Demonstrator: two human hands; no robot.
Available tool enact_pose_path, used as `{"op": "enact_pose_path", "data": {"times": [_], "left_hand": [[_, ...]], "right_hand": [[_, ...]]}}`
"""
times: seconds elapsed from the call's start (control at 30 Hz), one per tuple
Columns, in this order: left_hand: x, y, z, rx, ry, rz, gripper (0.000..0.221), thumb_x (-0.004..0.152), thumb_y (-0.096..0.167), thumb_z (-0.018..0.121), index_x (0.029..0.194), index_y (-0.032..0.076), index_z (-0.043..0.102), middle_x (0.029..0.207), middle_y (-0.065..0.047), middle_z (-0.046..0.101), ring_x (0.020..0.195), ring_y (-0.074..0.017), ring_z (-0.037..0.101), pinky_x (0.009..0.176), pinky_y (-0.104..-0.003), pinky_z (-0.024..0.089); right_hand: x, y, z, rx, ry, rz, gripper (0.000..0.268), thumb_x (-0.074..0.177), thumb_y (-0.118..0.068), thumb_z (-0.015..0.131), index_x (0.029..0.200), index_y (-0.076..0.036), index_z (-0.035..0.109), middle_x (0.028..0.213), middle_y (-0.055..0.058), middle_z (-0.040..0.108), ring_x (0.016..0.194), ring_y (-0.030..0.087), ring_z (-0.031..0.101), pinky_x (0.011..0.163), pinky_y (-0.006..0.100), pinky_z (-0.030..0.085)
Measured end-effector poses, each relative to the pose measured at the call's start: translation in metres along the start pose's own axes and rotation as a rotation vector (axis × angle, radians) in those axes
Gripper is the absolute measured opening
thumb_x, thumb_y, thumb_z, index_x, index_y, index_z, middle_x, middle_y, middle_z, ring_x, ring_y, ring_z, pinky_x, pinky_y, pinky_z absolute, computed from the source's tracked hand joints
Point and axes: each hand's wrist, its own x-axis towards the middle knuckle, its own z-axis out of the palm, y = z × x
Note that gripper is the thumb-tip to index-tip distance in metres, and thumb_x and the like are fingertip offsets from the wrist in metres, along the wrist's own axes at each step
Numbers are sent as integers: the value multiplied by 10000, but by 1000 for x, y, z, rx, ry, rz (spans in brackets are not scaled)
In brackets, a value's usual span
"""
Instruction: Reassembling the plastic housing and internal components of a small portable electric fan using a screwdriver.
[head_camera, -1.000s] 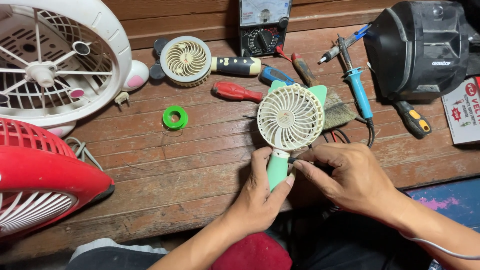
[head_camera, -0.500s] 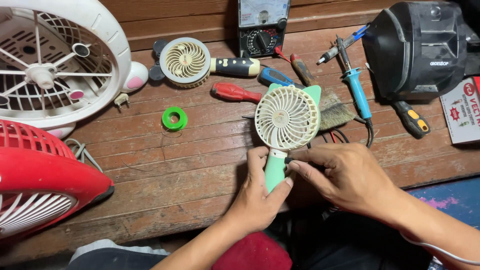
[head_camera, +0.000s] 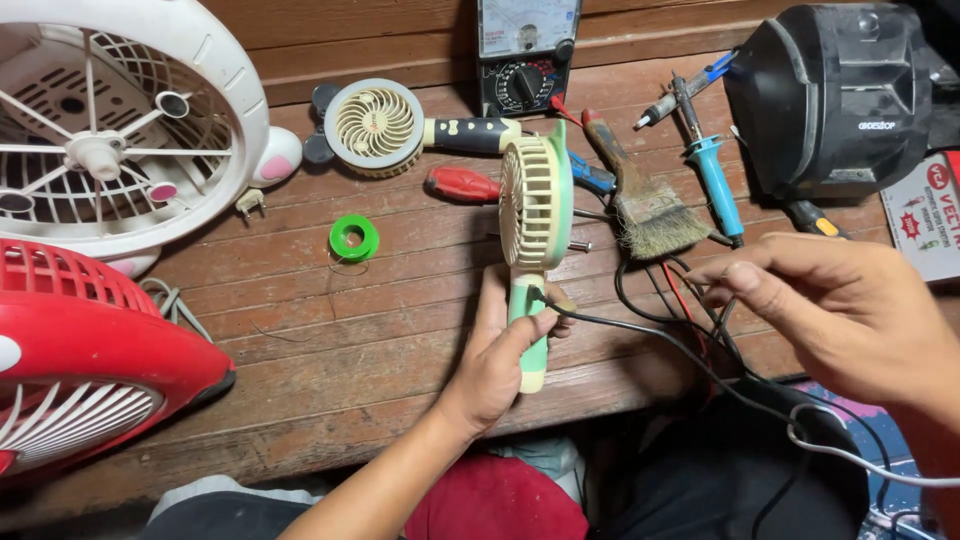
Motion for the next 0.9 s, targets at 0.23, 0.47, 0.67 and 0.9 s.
{"op": "enact_pose_path", "data": {"times": [0.23, 0.47, 0.67, 0.9], "left_hand": [[-9, 4, 11, 89, 41, -118, 439, 972, 142, 588, 1382, 122, 434, 1340, -57, 625, 1279, -115, 524, 1013, -235, 431], [-9, 16, 19, -114, -200, -125, 644, 1030, 166, 455, 1612, 56, 202, 1710, -77, 184, 1575, -210, 175, 1275, -357, 179], [-8, 14, 16, -25, -226, -161, 698, 1049, 245, 468, 1633, 121, 108, 1738, 23, 11, 1578, -138, 69, 1264, -321, 84], [-6, 29, 16, 448, -341, -37, 389, 1020, 246, 559, 1345, 33, 583, 1462, -127, 568, 1414, -248, 485, 1280, -397, 268]], "right_hand": [[5, 1, 40, -43, -298, -15, 298, 849, -343, 734, 1086, -211, 857, 898, -67, 893, 804, 62, 763, 734, 250, 554], [12, -6, 76, -104, -420, -298, 455, 850, -503, 725, 1172, -188, 666, 1063, 12, 805, 929, 236, 758, 778, 361, 539], [11, 0, 87, -125, -386, -288, 462, 868, -520, 692, 1172, -179, 621, 1037, 19, 775, 851, 271, 736, 725, 386, 522], [8, 12, 75, -223, -234, -277, 370, 768, -345, 732, 1073, -156, 643, 919, 20, 726, 787, 266, 671, 711, 399, 504]]}}
